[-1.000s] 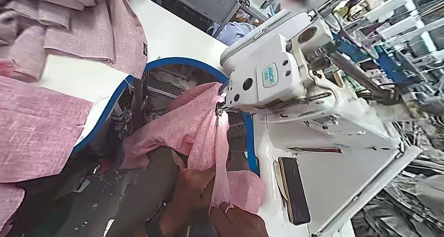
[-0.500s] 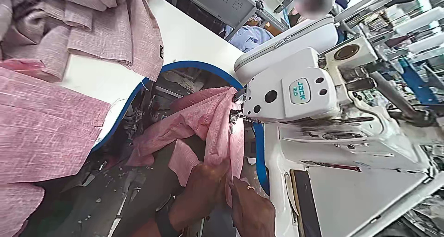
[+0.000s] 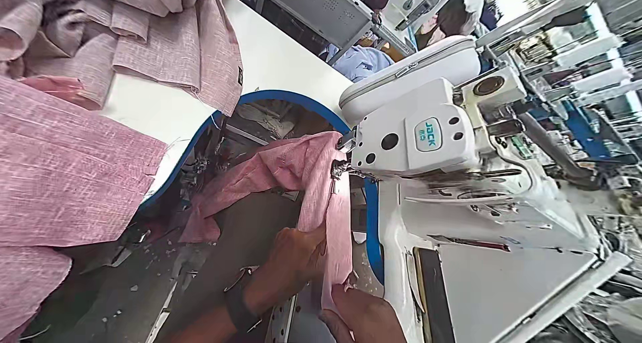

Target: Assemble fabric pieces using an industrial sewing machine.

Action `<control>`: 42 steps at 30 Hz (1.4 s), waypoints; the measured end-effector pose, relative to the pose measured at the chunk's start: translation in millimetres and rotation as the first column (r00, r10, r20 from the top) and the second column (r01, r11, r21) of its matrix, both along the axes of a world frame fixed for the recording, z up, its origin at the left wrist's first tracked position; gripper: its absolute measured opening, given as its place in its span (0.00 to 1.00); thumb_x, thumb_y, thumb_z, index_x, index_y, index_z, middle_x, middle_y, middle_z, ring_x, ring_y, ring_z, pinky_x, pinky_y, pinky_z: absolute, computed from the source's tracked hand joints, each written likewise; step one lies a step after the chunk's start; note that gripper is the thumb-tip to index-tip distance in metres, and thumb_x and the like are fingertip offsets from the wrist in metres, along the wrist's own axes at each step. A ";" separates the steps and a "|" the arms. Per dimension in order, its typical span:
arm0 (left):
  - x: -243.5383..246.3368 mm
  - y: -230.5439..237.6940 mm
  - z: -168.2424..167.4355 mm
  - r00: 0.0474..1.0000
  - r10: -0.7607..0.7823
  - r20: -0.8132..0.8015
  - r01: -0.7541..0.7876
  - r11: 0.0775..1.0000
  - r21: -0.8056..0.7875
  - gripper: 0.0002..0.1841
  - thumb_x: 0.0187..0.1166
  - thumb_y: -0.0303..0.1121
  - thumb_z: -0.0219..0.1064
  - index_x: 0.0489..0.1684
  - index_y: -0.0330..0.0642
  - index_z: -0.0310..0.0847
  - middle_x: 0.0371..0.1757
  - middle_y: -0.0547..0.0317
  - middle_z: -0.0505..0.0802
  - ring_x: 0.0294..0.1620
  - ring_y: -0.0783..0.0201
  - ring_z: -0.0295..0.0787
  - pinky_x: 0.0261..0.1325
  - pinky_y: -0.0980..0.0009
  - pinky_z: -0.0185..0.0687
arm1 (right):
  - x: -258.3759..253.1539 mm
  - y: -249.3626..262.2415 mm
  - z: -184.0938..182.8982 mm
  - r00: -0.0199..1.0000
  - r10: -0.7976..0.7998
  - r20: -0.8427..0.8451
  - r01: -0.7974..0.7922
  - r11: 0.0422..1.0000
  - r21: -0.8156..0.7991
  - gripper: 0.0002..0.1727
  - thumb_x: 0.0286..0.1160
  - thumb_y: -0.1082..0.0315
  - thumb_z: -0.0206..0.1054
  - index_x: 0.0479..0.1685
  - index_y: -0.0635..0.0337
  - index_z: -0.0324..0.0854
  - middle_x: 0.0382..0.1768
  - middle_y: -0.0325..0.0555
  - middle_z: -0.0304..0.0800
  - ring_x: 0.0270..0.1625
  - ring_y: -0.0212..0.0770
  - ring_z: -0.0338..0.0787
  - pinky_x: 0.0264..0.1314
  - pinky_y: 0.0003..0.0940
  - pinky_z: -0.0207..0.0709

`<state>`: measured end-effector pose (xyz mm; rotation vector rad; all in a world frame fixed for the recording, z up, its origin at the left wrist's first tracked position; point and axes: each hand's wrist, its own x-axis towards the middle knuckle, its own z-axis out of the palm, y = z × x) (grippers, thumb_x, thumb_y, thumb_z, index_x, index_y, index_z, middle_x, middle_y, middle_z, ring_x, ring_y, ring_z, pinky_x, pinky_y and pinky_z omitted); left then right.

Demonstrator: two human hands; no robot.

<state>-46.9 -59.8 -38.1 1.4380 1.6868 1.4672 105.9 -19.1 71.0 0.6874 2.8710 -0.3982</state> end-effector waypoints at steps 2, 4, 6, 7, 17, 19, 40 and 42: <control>3.3 0.0 -0.5 0.999 0.025 -0.027 -0.024 0.999 0.021 0.12 0.79 0.27 0.58 0.42 0.35 0.90 0.12 0.55 0.80 0.14 0.55 0.80 0.20 0.58 0.73 | -0.9 3.9 -6.6 0.993 -0.003 -0.120 0.009 0.999 0.053 0.16 0.74 0.60 0.68 0.23 0.64 0.82 0.12 0.47 0.77 0.18 0.46 0.83 0.21 0.39 0.74; 6.7 -1.0 -0.6 0.997 0.061 -0.055 -0.059 0.998 0.039 0.12 0.78 0.28 0.58 0.41 0.35 0.90 0.12 0.55 0.81 0.13 0.56 0.81 0.19 0.59 0.74 | -3.7 4.6 -10.0 0.974 -0.049 -0.222 0.066 0.995 0.068 0.12 0.73 0.64 0.68 0.27 0.64 0.85 0.15 0.47 0.82 0.20 0.43 0.86 0.23 0.35 0.77; 9.4 -2.4 -1.6 0.994 0.099 -0.050 -0.096 0.993 0.065 0.13 0.78 0.29 0.58 0.42 0.36 0.91 0.12 0.56 0.82 0.12 0.58 0.81 0.18 0.60 0.74 | -3.5 2.5 -15.6 0.929 -0.125 -0.349 0.145 0.989 0.031 0.09 0.73 0.68 0.68 0.32 0.66 0.89 0.24 0.49 0.90 0.29 0.38 0.90 0.36 0.27 0.82; 10.4 -2.8 -2.7 0.993 0.113 -0.040 -0.109 0.991 0.078 0.14 0.79 0.30 0.58 0.42 0.36 0.92 0.12 0.57 0.82 0.12 0.60 0.80 0.17 0.62 0.73 | -2.6 1.3 -19.0 0.895 -0.176 -0.410 0.181 0.983 -0.027 0.08 0.73 0.70 0.69 0.34 0.67 0.90 0.28 0.50 0.92 0.35 0.35 0.91 0.43 0.22 0.83; 11.1 8.8 -1.5 0.982 0.150 0.118 -0.158 0.986 0.057 0.14 0.81 0.30 0.58 0.32 0.37 0.91 0.13 0.59 0.82 0.15 0.66 0.78 0.23 0.68 0.71 | 4.1 0.4 -41.6 0.640 -0.447 -0.626 0.154 0.872 -0.465 0.07 0.66 0.75 0.75 0.38 0.54 0.95 0.43 0.33 0.92 0.48 0.20 0.89 0.51 0.13 0.85; 8.9 14.1 0.8 0.983 0.149 0.107 -0.156 0.986 0.061 0.14 0.80 0.29 0.57 0.30 0.36 0.89 0.13 0.58 0.81 0.16 0.64 0.79 0.24 0.66 0.72 | -2.4 3.5 -48.5 0.664 -0.255 -0.703 0.171 0.967 -0.188 0.04 0.70 0.70 0.72 0.36 0.52 0.93 0.40 0.34 0.90 0.47 0.19 0.87 0.52 0.09 0.81; 5.3 62.1 -9.5 0.878 0.430 -0.209 -0.369 0.887 0.277 0.10 0.77 0.27 0.63 0.34 0.39 0.93 0.52 0.46 0.95 0.54 0.53 0.92 0.56 0.68 0.86 | -51.1 58.2 -85.2 0.681 -0.068 -0.729 0.380 0.885 0.271 0.14 0.78 0.71 0.58 0.36 0.66 0.91 0.52 0.57 0.97 0.60 0.45 0.95 0.66 0.28 0.83; 5.5 60.0 -9.2 0.884 0.419 -0.209 -0.357 0.892 0.277 0.10 0.77 0.25 0.62 0.37 0.37 0.93 0.55 0.45 0.95 0.55 0.51 0.93 0.58 0.68 0.87 | -50.3 58.0 -86.0 0.718 -0.060 -0.693 0.373 0.874 0.311 0.16 0.79 0.70 0.57 0.39 0.67 0.92 0.54 0.57 0.96 0.64 0.49 0.94 0.69 0.33 0.82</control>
